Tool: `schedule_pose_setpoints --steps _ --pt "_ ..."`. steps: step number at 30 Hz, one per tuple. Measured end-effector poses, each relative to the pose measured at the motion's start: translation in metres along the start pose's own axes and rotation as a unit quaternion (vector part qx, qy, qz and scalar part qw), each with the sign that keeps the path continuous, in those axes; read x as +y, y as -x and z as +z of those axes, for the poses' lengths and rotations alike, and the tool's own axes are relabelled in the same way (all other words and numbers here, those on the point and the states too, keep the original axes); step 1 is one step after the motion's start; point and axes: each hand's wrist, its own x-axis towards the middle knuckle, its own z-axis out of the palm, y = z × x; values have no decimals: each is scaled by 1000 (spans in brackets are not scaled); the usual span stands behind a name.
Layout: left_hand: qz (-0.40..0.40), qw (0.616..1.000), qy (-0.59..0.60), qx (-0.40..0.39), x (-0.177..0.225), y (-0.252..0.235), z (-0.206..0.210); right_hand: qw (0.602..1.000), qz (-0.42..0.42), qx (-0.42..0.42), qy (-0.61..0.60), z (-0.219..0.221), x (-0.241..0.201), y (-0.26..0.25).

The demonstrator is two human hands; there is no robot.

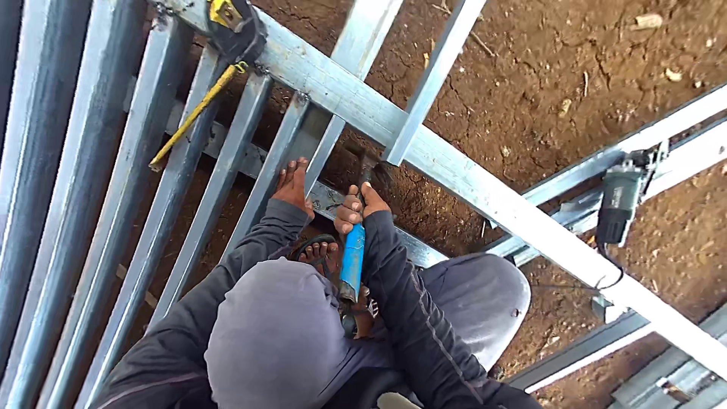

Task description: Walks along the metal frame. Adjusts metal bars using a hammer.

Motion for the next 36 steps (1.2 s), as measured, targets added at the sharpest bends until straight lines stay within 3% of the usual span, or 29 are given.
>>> schedule_pose_setpoints --steps 3,6,18,25,29,34,35,36 --pt "83 991 46 89 -31 -12 26 997 -3 -64 39 -10 -11 -7" --pt "118 985 46 116 -47 -25 41 997 -26 -52 51 -14 -15 -5" --pt "125 988 45 79 -48 -24 37 984 59 -159 58 -22 -21 -14" --pt "147 979 39 135 -52 -25 47 993 16 -100 60 -9 -7 -3" --pt "149 978 41 140 -53 -24 48 993 5 -116 10 1 -3 5" --pt "144 977 54 150 -49 -23 45 995 18 -92 44 4 -8 10" --pt "128 980 49 141 -43 -18 38 996 22 -82 37 4 -8 12" --pt "93 992 11 80 -29 -12 17 997 21 -69 29 4 -7 15"
